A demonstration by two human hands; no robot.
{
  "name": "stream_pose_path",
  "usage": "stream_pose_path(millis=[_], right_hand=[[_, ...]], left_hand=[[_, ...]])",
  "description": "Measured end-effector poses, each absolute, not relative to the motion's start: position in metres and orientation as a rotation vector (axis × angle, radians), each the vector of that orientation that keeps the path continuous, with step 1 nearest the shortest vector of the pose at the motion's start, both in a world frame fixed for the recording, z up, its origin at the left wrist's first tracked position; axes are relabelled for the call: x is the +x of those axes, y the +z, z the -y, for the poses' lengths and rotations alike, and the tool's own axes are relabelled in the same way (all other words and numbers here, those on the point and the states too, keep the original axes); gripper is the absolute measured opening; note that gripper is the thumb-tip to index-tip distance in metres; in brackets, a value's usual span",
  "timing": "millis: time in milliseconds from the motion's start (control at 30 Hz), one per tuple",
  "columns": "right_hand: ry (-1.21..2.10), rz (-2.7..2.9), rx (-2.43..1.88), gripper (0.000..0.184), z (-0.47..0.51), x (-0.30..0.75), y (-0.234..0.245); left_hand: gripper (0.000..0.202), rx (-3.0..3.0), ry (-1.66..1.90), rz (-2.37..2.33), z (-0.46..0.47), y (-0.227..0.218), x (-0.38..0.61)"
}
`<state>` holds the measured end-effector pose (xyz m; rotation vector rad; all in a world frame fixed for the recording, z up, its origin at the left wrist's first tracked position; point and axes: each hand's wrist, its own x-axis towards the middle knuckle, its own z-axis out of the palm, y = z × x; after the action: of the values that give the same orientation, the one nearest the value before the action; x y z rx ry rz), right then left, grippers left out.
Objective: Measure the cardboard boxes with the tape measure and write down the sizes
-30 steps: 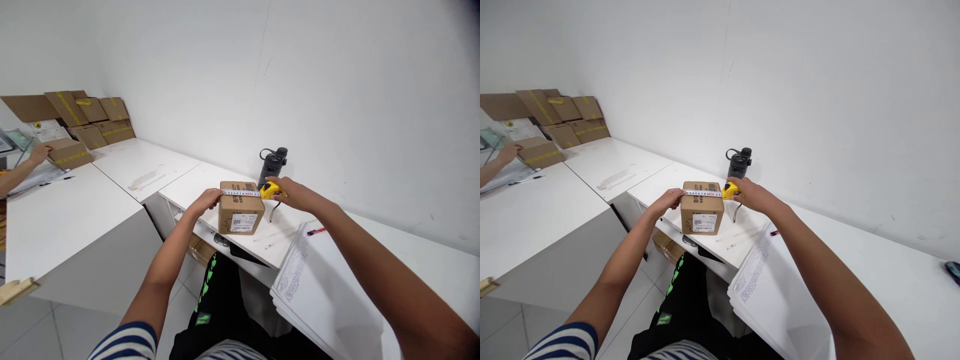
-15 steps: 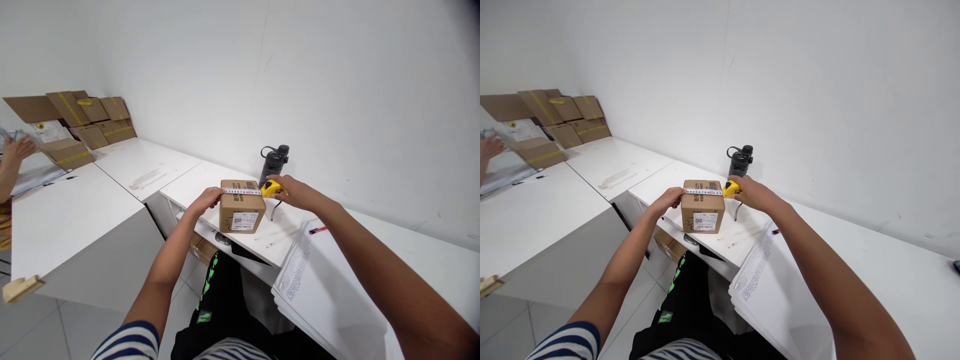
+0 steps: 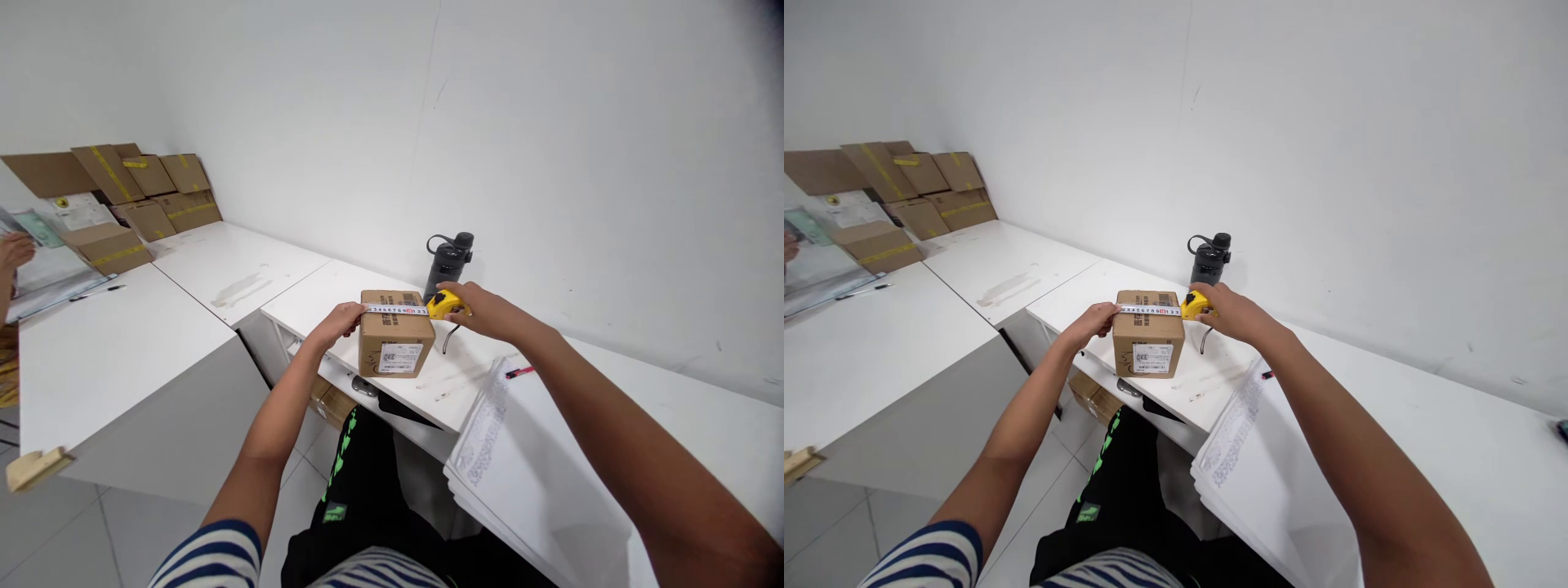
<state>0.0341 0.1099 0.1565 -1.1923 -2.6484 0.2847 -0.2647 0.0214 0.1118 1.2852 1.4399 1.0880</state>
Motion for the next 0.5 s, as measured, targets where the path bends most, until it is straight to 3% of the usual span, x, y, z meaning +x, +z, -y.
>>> stream_pose_path(millis=[267, 500], right_hand=[[0.259, 2.635, -1.208, 0.055, -0.106, 0.033, 0.156], [-0.115, 2.452, -1.103, 0.049, -0.058, 0.045, 0.164]], left_hand=[[0.030, 1.325, 1.072, -1.475, -0.023, 0.113, -0.263], [0.034, 1.569, 1.224, -1.624, 0.030, 0.161, -0.242]])
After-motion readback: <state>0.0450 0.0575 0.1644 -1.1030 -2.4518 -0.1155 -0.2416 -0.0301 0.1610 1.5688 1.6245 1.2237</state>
